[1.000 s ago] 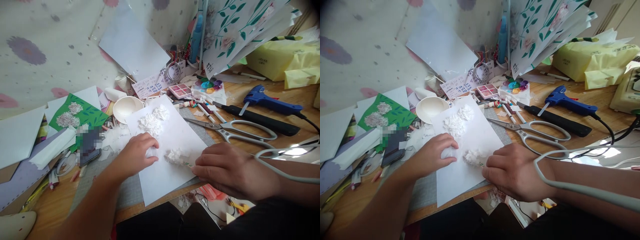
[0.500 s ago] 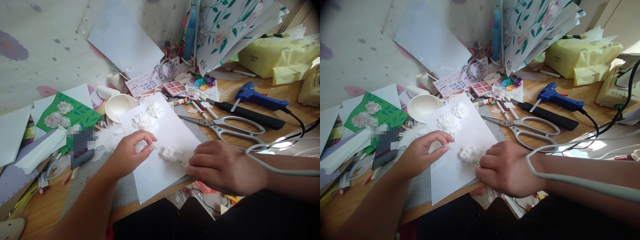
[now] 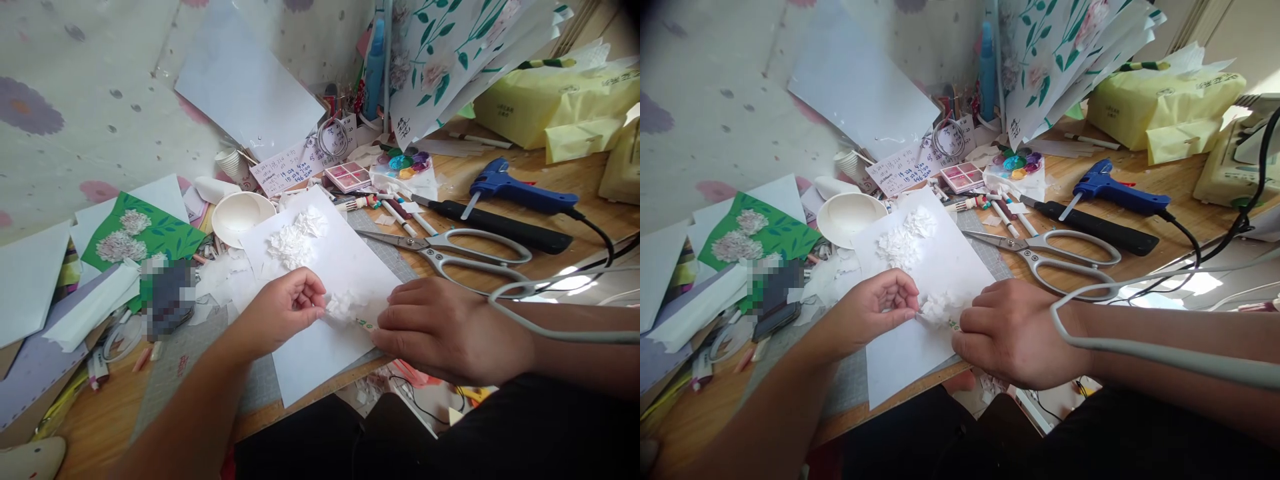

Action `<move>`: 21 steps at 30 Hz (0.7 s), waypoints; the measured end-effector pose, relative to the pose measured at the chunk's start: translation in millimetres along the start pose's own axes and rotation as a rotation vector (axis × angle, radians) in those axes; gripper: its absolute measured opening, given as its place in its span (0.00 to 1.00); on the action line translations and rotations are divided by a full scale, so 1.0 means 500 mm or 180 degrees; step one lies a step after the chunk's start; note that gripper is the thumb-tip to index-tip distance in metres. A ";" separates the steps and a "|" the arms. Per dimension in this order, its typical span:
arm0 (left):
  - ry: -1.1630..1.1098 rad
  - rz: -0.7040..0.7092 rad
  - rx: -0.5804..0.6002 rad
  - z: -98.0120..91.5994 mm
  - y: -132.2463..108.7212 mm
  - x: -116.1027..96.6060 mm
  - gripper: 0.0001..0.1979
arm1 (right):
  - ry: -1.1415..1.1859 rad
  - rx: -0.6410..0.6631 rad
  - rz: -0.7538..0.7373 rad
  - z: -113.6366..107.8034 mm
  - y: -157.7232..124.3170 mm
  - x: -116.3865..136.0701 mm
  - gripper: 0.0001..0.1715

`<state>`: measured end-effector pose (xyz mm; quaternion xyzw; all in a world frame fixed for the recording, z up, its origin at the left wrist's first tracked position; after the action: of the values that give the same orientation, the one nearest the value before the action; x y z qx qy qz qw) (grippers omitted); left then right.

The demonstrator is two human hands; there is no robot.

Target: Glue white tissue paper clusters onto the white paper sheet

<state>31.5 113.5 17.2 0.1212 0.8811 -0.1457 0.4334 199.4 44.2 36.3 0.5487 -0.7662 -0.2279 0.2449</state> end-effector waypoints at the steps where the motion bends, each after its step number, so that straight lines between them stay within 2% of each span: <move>1: 0.0113 0.0034 -0.0037 -0.001 -0.001 -0.002 0.04 | -0.0005 0.0002 0.0005 0.001 -0.001 0.000 0.11; 4: 0.0479 0.0269 -0.0141 -0.002 -0.003 -0.013 0.03 | -0.0027 0.0026 0.0006 0.002 -0.005 -0.001 0.11; 8: 0.0861 0.0641 -0.0026 0.005 -0.004 -0.024 0.08 | -0.0043 0.0029 -0.0018 0.002 -0.006 0.000 0.11; 10: 0.0988 0.0715 0.0004 0.006 -0.004 -0.028 0.05 | -0.0063 -0.0005 -0.0027 0.001 -0.006 -0.001 0.12; 14: 0.0622 0.0786 0.0050 0.010 -0.008 -0.046 0.04 | -0.0103 -0.0003 -0.0053 0.002 -0.007 -0.001 0.12; 17: 0.0154 0.0723 -0.0224 0.020 -0.009 -0.060 0.03 | -0.0138 0.0041 -0.0082 0.003 -0.008 0.000 0.12; 21: 0.0451 0.0586 -0.0677 0.046 -0.005 -0.057 0.03 | -0.0204 0.0034 -0.0118 0.003 -0.007 -0.001 0.12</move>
<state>64.5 100.3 27.1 0.1648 0.9050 -0.0023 0.3921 200.9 43.6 32.9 0.5565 -0.7646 -0.2457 0.2131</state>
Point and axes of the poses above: each hand's wrist, its own y-axis towards the middle knuckle, its own z-axis out of the palm, x = y × z, the point moved 6 cm from there along y, towards the middle knuckle, and after that the axes turned 14 degrees about -x, right-handed, at the moved point
